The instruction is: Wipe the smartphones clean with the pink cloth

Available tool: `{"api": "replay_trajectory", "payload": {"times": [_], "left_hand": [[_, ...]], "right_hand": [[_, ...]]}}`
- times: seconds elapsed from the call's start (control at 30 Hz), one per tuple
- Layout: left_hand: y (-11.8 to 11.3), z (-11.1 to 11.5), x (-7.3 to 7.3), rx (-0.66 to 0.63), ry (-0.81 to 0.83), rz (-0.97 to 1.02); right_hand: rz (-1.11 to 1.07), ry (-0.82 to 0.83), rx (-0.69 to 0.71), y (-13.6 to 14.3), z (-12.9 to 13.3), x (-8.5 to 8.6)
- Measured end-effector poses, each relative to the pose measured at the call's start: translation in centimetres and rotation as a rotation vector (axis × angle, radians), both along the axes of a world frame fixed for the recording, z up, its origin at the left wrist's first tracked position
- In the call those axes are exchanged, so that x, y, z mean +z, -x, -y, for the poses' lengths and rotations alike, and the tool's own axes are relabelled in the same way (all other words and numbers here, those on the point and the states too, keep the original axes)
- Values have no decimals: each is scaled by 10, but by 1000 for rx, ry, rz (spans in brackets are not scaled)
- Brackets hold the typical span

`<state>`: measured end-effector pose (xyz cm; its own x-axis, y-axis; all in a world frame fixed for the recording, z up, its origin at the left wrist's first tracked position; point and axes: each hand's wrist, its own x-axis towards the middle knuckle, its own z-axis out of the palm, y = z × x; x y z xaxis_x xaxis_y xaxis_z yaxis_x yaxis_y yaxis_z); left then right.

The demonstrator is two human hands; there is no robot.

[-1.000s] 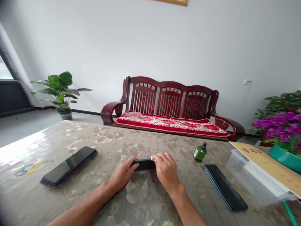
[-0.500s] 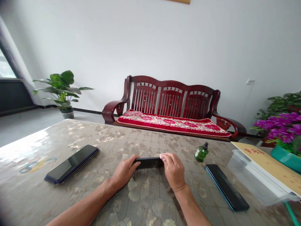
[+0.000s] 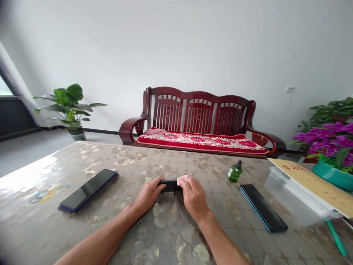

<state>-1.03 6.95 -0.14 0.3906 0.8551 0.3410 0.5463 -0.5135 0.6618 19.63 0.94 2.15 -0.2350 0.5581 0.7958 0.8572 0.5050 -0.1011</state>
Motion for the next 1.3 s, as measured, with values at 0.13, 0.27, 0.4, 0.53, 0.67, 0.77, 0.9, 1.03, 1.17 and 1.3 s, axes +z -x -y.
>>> {"api": "replay_trajectory", "payload": {"times": [0.13, 0.27, 0.4, 0.53, 0.67, 0.77, 0.9, 1.03, 1.17, 1.3], "left_hand": [[0, 0, -1, -2, 1, 12], [0, -1, -2, -10, 0, 16], [1, 0, -3, -16, 0, 16], [1, 3, -3, -21, 5, 17], [0, 7, -4, -17, 39, 45], [0, 9, -3, -22, 61, 67], [1, 11, 0, -13, 66, 74], [1, 12, 4, -14, 67, 60], [2, 10, 4, -17, 63, 65], [2, 9, 2, -38, 44, 68]], "right_hand": [[-29, 9, 9, -1, -1, -1], [-47, 14, 42, -5, -1, -4], [-39, 1, 40, -7, 3, -2], [-14, 2, 68, -10, 5, 1], [5, -10, 94, -13, 1, -3], [8, 0, 105, -14, -1, -5], [-2, -16, 128, -12, -3, -4], [-28, -6, 142, -11, -5, -5], [-44, 12, 127, -10, -3, -6], [-49, 17, 116, -9, 1, -4]]}}
